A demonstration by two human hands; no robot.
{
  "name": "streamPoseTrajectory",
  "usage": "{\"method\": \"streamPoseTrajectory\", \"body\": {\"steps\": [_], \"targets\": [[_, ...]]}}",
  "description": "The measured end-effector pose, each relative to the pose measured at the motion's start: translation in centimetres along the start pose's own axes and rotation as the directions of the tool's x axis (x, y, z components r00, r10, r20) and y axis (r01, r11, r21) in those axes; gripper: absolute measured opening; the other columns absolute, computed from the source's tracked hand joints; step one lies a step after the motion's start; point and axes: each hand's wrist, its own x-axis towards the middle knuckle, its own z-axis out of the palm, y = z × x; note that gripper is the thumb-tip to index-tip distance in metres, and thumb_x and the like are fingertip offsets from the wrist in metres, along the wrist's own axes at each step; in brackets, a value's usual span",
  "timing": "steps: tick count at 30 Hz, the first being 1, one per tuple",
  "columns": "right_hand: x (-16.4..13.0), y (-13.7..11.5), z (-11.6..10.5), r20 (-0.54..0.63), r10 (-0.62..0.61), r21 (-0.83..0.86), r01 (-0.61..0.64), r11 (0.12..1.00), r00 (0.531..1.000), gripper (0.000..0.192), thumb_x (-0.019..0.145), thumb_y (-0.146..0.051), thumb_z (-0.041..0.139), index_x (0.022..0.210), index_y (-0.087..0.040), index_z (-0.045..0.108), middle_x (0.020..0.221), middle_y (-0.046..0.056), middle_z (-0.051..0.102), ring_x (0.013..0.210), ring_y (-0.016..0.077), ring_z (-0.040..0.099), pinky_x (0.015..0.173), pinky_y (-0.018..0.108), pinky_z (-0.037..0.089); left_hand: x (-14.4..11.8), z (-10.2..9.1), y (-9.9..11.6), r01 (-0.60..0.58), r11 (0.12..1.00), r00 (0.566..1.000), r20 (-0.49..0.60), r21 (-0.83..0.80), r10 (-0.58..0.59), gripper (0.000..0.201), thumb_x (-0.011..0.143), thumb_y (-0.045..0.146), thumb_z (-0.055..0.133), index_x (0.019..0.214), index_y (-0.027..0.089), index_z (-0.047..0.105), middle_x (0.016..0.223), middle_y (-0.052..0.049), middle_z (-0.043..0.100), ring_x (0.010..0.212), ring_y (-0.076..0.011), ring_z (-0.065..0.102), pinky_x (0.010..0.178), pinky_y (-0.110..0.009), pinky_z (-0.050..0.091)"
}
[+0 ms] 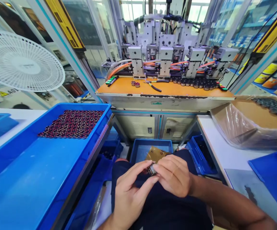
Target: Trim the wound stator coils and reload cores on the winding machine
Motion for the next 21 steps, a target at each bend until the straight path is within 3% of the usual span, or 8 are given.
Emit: {"method": "streamPoseTrajectory", "body": {"steps": [5,9,13,16,18,21], "targets": [[0.7,-0.9,-0.6,0.059,0.247,0.216,-0.254,0.943,0.967,0.021,0.088,-0.021,0.060,0.106,-0.011,0.062,0.085,0.009,0.067,0.076,0.0159,0.064,0.066,0.027,0.056,0.2,-0.5,-0.5,-0.061,0.998,0.997,0.042,-0.009,0.061,0.039,0.079,0.012,0.074,0.116,0.027,0.071,0.106,-0.004,0.078,0.095,-0.0218,0.073,0.088,-0.033,0.059],[1.3,-1.3,-0.8,0.049,0.327,0.350,-0.323,0.879,0.944,0.007,0.092,-0.018,0.062,0.097,-0.015,0.065,0.080,0.005,0.065,0.072,0.0120,0.063,0.065,0.022,0.053,0.1,-0.7,-0.6,-0.117,0.993,0.992,0.048,-0.023,0.118,0.041,0.079,0.009,0.073,0.115,0.027,0.072,0.110,-0.004,0.078,0.100,-0.0214,0.072,0.091,-0.033,0.058],[1.5,-1.6,-0.9,0.087,0.467,0.482,-0.447,0.753,0.880,0.009,0.089,-0.011,0.061,0.094,-0.016,0.065,0.078,0.003,0.062,0.068,0.0107,0.059,0.061,0.021,0.051,0.2,-0.8,0.0,0.073,0.993,0.997,0.048,-0.094,-0.068,0.032,0.079,0.014,0.075,0.105,0.030,0.075,0.105,-0.001,0.079,0.086,-0.0162,0.074,0.075,-0.023,0.061],[1.4,-1.9,-0.7,0.129,0.459,0.503,-0.457,0.734,0.879,0.018,0.086,-0.014,0.063,0.103,-0.015,0.065,0.081,0.005,0.062,0.069,0.0120,0.058,0.060,0.023,0.051,0.3,-0.7,0.3,0.163,0.977,0.986,0.042,-0.137,-0.158,0.028,0.078,0.017,0.076,0.101,0.032,0.077,0.103,0.001,0.080,0.080,-0.0138,0.075,0.066,-0.018,0.060],[1.3,-2.0,-0.5,0.117,0.400,0.454,-0.407,0.792,0.909,0.020,0.087,-0.018,0.064,0.107,-0.014,0.065,0.085,0.007,0.065,0.073,0.0133,0.060,0.063,0.024,0.053,0.3,-0.7,0.2,0.138,0.983,0.990,0.030,-0.125,-0.135,0.028,0.079,0.016,0.075,0.101,0.033,0.077,0.104,0.001,0.080,0.088,-0.0153,0.075,0.070,-0.018,0.061],[1.3,-2.0,-0.3,0.069,0.334,0.355,-0.336,0.872,0.940,0.008,0.090,-0.017,0.064,0.097,-0.014,0.068,0.081,0.006,0.065,0.072,0.0123,0.061,0.067,0.023,0.053,0.3,-0.6,0.0,0.087,0.991,0.996,0.021,-0.104,-0.085,0.028,0.079,0.014,0.073,0.101,0.032,0.077,0.106,0.000,0.079,0.092,-0.0166,0.075,0.073,-0.020,0.061]]}}
